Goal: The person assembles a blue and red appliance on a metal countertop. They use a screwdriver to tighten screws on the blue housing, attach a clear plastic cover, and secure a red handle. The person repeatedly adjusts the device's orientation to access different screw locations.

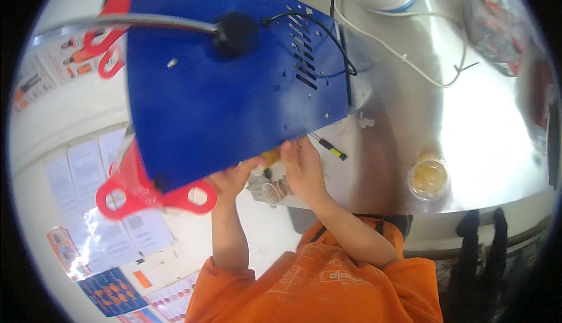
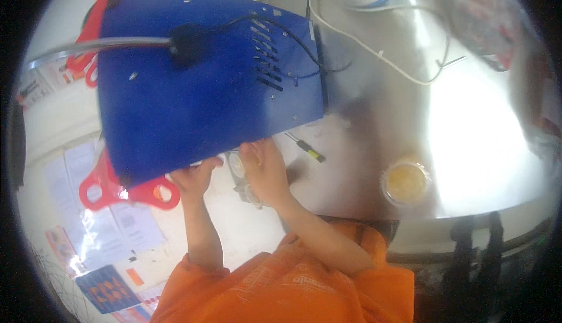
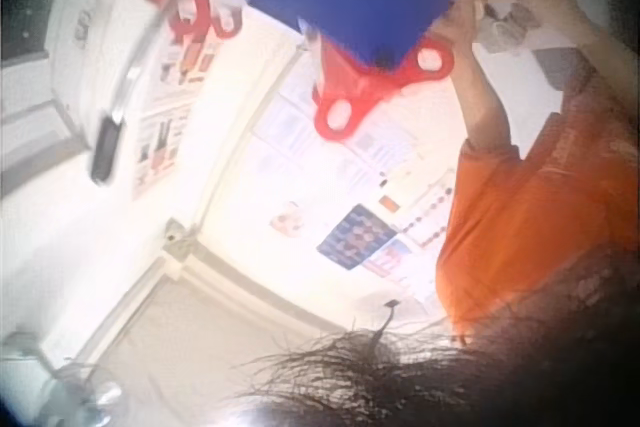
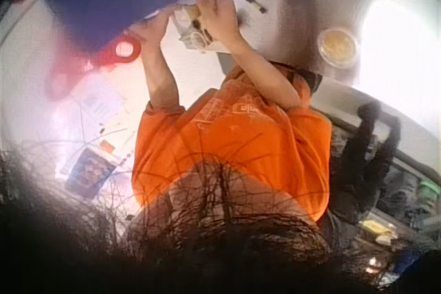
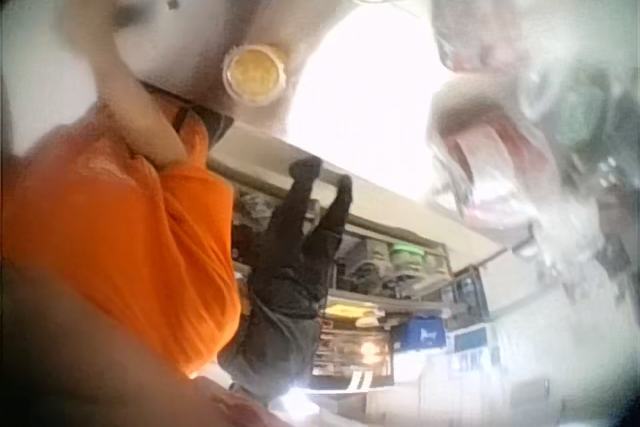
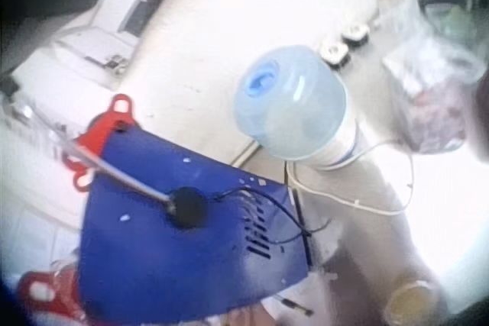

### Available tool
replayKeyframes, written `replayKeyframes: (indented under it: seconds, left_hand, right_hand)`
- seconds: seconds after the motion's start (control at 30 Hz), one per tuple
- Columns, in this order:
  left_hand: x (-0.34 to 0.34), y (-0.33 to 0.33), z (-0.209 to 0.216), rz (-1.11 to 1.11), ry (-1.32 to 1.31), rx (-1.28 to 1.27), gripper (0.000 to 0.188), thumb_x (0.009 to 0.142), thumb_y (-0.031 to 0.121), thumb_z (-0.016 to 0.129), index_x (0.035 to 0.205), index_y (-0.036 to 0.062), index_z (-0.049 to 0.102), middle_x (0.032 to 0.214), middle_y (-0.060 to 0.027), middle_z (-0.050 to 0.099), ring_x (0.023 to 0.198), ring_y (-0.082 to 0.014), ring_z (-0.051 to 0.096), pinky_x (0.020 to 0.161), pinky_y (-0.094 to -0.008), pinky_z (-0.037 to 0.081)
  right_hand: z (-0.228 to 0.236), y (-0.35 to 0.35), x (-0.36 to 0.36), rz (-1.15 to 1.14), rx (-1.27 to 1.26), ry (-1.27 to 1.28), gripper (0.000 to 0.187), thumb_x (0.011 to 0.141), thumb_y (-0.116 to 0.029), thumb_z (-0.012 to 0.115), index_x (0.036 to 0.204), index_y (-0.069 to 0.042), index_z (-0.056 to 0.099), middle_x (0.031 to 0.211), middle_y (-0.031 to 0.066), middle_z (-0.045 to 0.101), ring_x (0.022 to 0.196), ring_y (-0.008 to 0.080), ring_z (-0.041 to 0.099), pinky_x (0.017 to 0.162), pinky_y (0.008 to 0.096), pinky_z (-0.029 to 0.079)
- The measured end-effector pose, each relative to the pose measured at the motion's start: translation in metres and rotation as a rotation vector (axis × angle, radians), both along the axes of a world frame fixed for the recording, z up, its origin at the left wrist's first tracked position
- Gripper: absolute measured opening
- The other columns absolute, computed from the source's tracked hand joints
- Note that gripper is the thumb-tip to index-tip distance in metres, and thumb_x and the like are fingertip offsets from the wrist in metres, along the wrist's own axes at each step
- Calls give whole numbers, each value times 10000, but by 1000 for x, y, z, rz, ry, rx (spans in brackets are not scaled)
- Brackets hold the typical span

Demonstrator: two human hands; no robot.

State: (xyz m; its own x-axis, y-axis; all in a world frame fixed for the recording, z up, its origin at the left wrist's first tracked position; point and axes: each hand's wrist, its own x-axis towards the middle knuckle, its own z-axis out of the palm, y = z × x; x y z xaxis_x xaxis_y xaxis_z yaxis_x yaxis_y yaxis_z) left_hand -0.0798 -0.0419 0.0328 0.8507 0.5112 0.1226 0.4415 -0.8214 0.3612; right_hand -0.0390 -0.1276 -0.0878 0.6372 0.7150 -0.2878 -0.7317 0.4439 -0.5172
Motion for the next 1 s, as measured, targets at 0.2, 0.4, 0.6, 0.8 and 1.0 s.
replayKeyframes:
  seconds: [0.2, 0.4, 0.6, 0.8, 1.0]
  left_hand:
    - [-25, 5, -46, -14, -128, 481, 296, 783, 143, 760, 1056, 215, 672, 1113, -102, 598, 958, -272, 611, 803, -394, 506]
    - [-10, -9, -43, 83, -301, 593, 215, 788, 161, 751, 998, 150, 704, 1133, -116, 582, 1044, -325, 568, 900, -431, 462]
    - [-56, -19, -33, 166, -854, 88, 157, 846, 41, 654, 1002, 27, 657, 1052, -119, 622, 949, -261, 595, 851, -365, 476]
    - [-99, 20, 2, 321, -1008, -639, 74, 897, 59, 637, 952, 9, 628, 883, -51, 635, 772, -113, 578, 722, -251, 464]
    - [-114, 5, 1, 185, -958, -919, 77, 901, 61, 629, 954, 6, 626, 837, -32, 626, 754, -90, 574, 714, -240, 466]
  right_hand:
    - [17, -15, 7, 93, -202, -238, 546, 959, -370, 597, 1203, 105, 483, 1105, 209, 630, 1038, 253, 628, 889, 329, 482]
    - [22, -46, -1, 51, -619, -616, 506, 925, -357, 634, 1188, 69, 560, 1055, 192, 665, 992, 237, 644, 864, 348, 491]
    - [149, -93, 43, -519, -630, -1103, 240, 888, -158, 675, 1045, 17, 630, 955, 107, 678, 840, 179, 637, 782, 305, 491]
    - [316, -1, 64, -53, -592, -2070, 569, 729, -369, 805, 1104, 20, 628, 1044, 144, 677, 1007, 270, 642, 901, 347, 487]
    - [325, 115, 41, 1326, -1306, -2059, 968, 508, -492, 860, 1259, 18, 525, 1164, 242, 630, 1062, 315, 629, 913, 387, 479]
